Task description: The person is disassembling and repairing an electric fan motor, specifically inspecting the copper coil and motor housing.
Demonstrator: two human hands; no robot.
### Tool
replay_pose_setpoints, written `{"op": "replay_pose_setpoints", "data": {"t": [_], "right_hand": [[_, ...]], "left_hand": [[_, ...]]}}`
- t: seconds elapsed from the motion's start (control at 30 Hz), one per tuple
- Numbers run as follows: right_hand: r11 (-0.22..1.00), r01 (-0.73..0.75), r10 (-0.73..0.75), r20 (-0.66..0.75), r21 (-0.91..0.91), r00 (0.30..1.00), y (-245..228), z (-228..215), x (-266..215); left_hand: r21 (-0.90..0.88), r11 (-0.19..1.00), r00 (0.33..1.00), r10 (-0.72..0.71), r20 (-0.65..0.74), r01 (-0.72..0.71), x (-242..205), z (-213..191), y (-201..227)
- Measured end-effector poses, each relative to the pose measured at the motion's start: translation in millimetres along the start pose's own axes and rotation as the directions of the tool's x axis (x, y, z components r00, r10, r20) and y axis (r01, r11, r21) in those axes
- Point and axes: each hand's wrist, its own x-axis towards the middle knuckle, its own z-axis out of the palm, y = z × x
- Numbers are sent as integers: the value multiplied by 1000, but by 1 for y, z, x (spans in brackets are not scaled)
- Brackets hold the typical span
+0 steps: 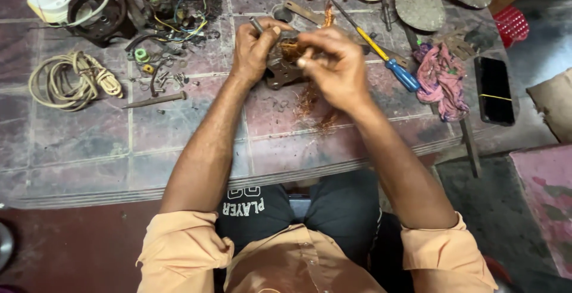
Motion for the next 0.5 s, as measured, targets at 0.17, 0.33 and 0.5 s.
{"op": "replay_pose_setpoints", "data": {"t": [0.17, 0.33, 0.5], "right_hand": [[908, 193, -198, 26, -372, 980, 3, 16, -6], [863, 163, -171, 28, -478, 985, -26, 29, 0], [830, 282, -271, 94, -481, 958, -11, 41, -2]], "left_hand": [[101, 987, 992, -123, -14, 124, 2, -2, 26], [6, 900, 900, -436, 1, 436, 7, -1, 54], [-106, 890, 883, -454, -119, 443, 2, 12, 54]]}}
